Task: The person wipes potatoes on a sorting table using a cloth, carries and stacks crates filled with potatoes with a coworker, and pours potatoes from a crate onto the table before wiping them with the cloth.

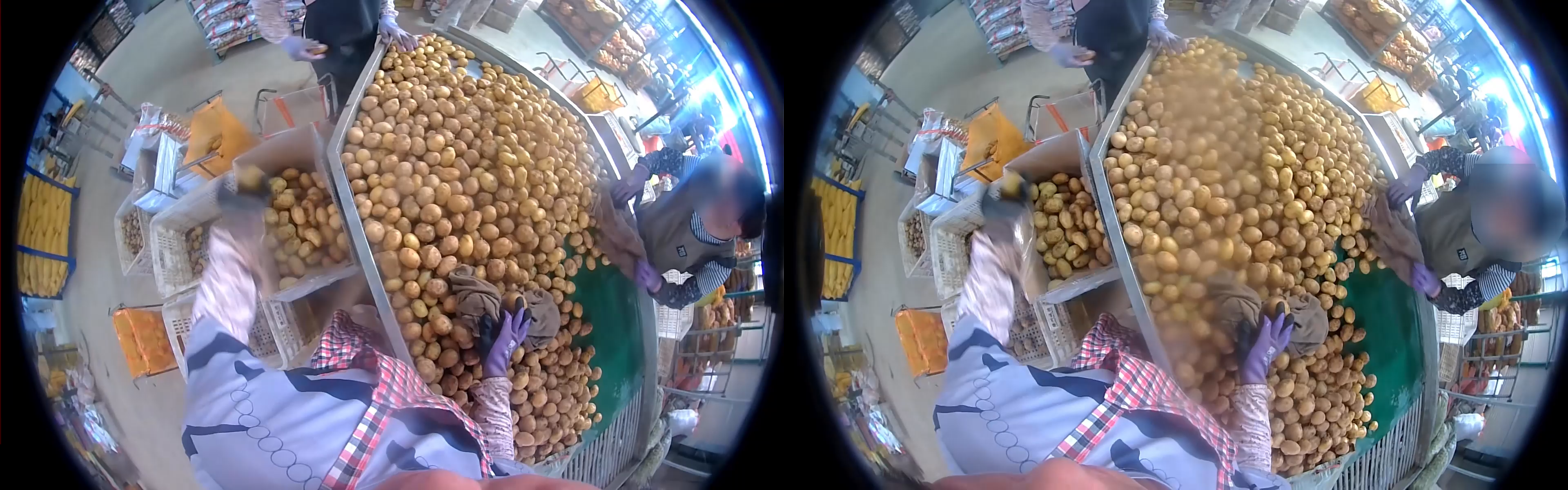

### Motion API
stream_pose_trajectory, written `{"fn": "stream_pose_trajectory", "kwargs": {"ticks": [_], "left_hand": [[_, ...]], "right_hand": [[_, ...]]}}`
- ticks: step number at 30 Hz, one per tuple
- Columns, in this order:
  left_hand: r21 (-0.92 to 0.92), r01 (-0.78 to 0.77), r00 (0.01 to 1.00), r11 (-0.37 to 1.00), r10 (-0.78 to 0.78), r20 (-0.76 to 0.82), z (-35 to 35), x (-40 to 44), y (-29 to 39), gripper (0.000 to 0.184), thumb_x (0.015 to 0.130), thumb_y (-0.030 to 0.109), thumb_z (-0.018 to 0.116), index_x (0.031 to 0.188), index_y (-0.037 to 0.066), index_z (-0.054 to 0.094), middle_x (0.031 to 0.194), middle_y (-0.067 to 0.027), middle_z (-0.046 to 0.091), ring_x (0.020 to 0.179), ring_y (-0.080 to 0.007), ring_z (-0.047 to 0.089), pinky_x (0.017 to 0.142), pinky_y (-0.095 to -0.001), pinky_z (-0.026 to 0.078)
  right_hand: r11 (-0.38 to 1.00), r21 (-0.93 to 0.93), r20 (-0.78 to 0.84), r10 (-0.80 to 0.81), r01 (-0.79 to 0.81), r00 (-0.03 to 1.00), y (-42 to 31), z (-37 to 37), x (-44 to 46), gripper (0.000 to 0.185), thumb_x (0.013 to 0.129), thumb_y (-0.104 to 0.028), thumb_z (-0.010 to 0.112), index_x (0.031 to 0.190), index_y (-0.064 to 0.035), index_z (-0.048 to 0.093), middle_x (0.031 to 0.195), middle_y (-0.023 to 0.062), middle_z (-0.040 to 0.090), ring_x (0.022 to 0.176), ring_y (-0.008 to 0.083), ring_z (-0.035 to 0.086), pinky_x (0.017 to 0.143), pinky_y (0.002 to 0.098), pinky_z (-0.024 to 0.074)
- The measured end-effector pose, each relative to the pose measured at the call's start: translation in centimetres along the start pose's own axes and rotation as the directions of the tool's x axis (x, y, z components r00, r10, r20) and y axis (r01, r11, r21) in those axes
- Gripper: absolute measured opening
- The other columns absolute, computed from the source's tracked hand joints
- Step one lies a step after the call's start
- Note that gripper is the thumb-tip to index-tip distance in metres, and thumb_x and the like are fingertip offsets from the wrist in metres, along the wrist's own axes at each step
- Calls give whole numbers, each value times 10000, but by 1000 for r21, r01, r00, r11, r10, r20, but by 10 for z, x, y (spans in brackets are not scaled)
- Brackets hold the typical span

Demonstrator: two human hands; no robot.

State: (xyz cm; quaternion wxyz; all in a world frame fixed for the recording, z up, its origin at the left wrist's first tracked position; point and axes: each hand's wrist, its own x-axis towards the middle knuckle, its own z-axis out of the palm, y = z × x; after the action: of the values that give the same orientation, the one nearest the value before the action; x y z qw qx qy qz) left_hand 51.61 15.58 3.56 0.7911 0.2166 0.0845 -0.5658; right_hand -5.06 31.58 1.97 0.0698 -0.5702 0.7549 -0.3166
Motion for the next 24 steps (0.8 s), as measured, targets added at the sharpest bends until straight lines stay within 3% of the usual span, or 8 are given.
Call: {"fn": "stream_pose_trajectory", "kwargs": {"ticks": [3, 6, 10, 11, 13, 16, 21, 24], "left_hand": [[602, -553, 833, 576, 399, 383, -2, 92, 56, 369, 839, 309, 613, 1107, 61, 560, 999, -86, 598, 951, -275, 586, 762, -388, 514], [698, -623, 748, -352, -8, 664, 8, 99, -19, 365, 836, 245, 609, 1158, 82, 553, 1065, -100, 586, 1003, -276, 571, 853, -368, 476], [616, -783, 496, 83, -515, 700, 24, -29, -223, 455, 907, 169, 556, 1327, 21, 464, 1309, -144, 528, 1236, -258, 489, 1032, -388, 392], [848, -364, 639, 385, -559, 528, 19, -75, -264, 523, 902, 216, 591, 1363, 27, 431, 1332, -163, 504, 1297, -288, 429, 1099, -424, 318], [519, -855, 340, 7, -747, 571, 68, -162, -283, 680, 825, 319, 674, 1379, 36, 400, 1330, -193, 492, 1322, -300, 390, 1120, -440, 270], [53, -999, 29, 4, -796, 604, 45, -202, -341, 811, 701, 328, 760, 1366, 37, 398, 1274, -176, 522, 1251, -300, 455, 1050, -450, 344], [243, -959, 21, 148, -815, 579, 48, -239, -387, 693, 652, 270, 743, 1274, 81, 505, 1015, -93, 588, 940, -306, 572, 831, -428, 439], [179, -974, -4, 139, -800, 600, 99, -279, -353, 622, 673, 175, 674, 1272, 123, 515, 1057, -99, 570, 953, -310, 559, 862, -415, 429]], "right_hand": [[994, 49, 16, 99, -100, 995, 6, 1, 2, 323, 854, -148, 614, 1144, -10, 582, 1382, 224, 436, 1323, 395, 329, 1084, 423, 307], [922, 278, -43, 293, -270, 955, 0, 11, 10, 243, 883, -152, 567, 1069, -2, 606, 1395, 190, 437, 1336, 377, 313, 1099, 412, 287], [983, -39, 8, -178, 178, 984, -1, -10, 8, 209, 812, -100, 601, 993, 4, 610, 1303, 166, 510, 1254, 402, 397, 1044, 438, 343], [965, -45, -8, -259, 258, 966, -6, -16, 9, 216, 794, -87, 610, 990, 3, 611, 1272, 170, 527, 1231, 407, 418, 1030, 444, 355], [963, 111, -127, -233, 247, 964, 2, -15, 4, 191, 787, -164, 648, 880, -5, 595, 1030, 147, 585, 1056, 353, 509, 956, 428, 379], [948, 306, -206, -22, 86, 978, 31, -23, -9, 194, 910, -192, 560, 868, -2, 571, 846, 115, 551, 835, 265, 521, 803, 354, 424], [715, 680, -332, 501, -165, 799, -29, -127, -13, 189, 971, -144, 483, 949, 5, 598, 903, 35, 611, 837, 118, 560, 776, 260, 456], [933, 359, -549, 206, 7, 810, -42, -163, -27, 232, 933, -106, 485, 1114, 11, 573, 1142, 133, 570, 1063, 219, 536, 924, 332, 416]]}}
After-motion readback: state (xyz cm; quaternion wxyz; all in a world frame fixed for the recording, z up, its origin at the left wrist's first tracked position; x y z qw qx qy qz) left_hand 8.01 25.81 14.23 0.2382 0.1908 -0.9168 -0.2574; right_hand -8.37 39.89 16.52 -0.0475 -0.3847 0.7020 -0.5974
